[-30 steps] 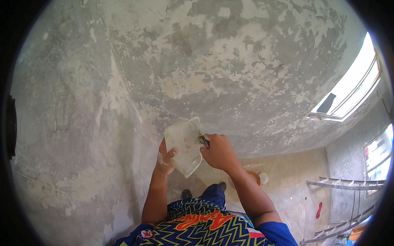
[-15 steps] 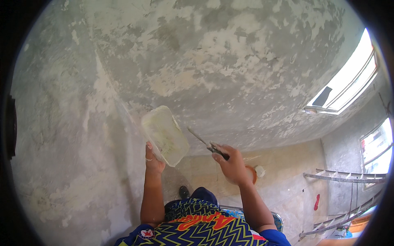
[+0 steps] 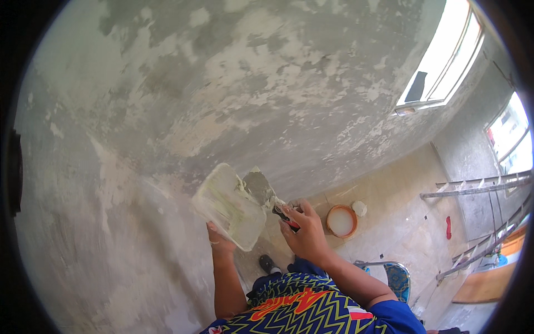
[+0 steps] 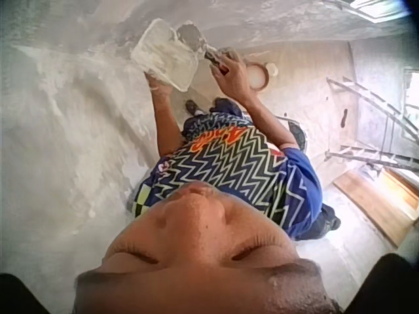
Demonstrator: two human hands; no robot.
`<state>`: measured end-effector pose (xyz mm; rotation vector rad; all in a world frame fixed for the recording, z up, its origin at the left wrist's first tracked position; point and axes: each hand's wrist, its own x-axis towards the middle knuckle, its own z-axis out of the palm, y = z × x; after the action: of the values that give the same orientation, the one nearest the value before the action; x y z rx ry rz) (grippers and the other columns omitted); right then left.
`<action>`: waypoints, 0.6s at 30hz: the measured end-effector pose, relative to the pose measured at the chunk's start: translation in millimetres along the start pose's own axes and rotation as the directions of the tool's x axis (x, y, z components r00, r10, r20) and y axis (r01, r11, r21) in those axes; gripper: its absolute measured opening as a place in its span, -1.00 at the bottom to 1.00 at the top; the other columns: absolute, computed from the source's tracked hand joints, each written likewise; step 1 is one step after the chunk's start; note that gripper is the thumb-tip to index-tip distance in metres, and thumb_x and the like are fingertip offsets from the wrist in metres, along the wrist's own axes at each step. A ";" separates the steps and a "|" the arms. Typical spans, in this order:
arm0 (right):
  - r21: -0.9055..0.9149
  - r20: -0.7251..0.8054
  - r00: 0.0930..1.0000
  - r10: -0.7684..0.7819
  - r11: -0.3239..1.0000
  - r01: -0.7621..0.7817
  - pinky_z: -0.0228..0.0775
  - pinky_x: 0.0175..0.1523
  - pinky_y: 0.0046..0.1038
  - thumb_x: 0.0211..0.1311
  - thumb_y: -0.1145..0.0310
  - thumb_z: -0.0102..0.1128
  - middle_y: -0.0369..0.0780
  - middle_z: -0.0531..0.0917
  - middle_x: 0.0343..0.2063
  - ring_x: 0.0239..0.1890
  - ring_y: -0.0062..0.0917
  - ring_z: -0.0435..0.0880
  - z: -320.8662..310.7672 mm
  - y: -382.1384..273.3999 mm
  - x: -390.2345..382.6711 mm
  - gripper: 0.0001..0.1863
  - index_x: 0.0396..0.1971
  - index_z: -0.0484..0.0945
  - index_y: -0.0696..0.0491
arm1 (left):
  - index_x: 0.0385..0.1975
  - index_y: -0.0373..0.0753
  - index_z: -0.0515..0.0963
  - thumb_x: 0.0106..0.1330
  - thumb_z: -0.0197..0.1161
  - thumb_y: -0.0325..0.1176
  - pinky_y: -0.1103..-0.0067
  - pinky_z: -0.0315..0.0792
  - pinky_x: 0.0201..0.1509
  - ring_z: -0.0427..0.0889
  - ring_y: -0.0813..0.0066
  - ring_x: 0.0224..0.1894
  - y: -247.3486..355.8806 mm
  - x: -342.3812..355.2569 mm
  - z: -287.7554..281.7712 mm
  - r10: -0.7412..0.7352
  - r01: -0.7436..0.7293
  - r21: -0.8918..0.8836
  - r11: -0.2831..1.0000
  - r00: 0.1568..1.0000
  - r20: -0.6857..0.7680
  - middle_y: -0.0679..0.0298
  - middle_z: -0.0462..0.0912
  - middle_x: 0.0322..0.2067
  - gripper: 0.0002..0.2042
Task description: The person applies white plaster to a concrete wall using a putty knife and a plastic container holding the plaster mixture, smoothing it into various spots and corners.
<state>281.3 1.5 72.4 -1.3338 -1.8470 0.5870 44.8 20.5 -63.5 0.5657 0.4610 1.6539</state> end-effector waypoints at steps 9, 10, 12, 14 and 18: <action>0.080 -0.183 0.983 0.033 0.997 -0.018 0.49 -0.02 -0.31 0.11 0.56 0.35 -0.04 0.60 -0.16 -0.17 -0.15 0.65 -69.8 44.6 20.9 -0.56 0.07 0.65 0.14 | 0.43 -0.30 0.22 0.11 0.51 0.23 0.17 0.58 0.27 0.60 0.14 0.22 -55.2 24.6 89.2 -0.150 0.135 0.119 0.984 0.982 0.119 0.11 0.53 0.23 0.01; 0.085 -0.195 0.980 0.028 0.996 -0.012 0.49 -0.02 -0.31 0.11 0.56 0.35 -0.04 0.60 -0.16 -0.17 -0.15 0.65 -80.5 54.2 24.1 -0.56 0.07 0.65 0.14 | 0.43 -0.30 0.22 0.13 0.49 0.23 0.16 0.57 0.28 0.60 0.13 0.22 -62.9 32.0 95.1 -0.168 0.149 0.128 0.980 0.975 0.148 0.10 0.52 0.24 0.00; 0.186 -0.239 0.971 0.026 0.982 0.019 0.48 0.00 -0.33 0.11 0.56 0.33 -0.05 0.60 -0.22 -0.18 -0.15 0.64 -103.8 76.3 30.2 -0.54 0.08 0.63 0.16 | 0.43 -0.30 0.22 0.15 0.47 0.23 0.16 0.57 0.28 0.60 0.13 0.23 -84.0 43.3 105.9 -0.185 0.161 0.141 0.977 0.966 0.179 0.10 0.52 0.25 -0.02; 0.245 -0.255 0.966 0.048 0.969 0.017 0.49 -0.03 -0.36 0.14 0.56 0.32 -0.08 0.61 -0.26 -0.24 -0.22 0.64 -126.6 104.8 36.5 -0.55 0.09 0.62 0.20 | 0.42 -0.29 0.22 0.20 0.49 0.07 0.14 0.61 0.21 0.63 0.08 0.19 -110.2 50.5 114.7 -0.194 0.187 0.057 0.981 0.970 0.149 0.10 0.52 0.23 -0.10; 0.539 -0.203 0.943 0.265 0.834 -0.118 0.48 -0.17 -0.48 0.26 0.52 0.26 -0.23 0.67 -0.35 -0.40 -0.47 0.62 -161.7 169.8 39.0 -0.66 0.03 0.61 0.26 | 0.45 -0.23 0.19 0.25 0.43 0.12 0.13 0.52 0.32 0.55 0.08 0.27 -154.5 38.2 138.8 -0.212 0.212 0.036 0.977 0.977 0.012 0.12 0.47 0.28 -0.11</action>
<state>503.1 85.7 56.5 -1.1605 -1.2145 0.8919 246.2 79.8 -40.1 0.5354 0.5207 1.4391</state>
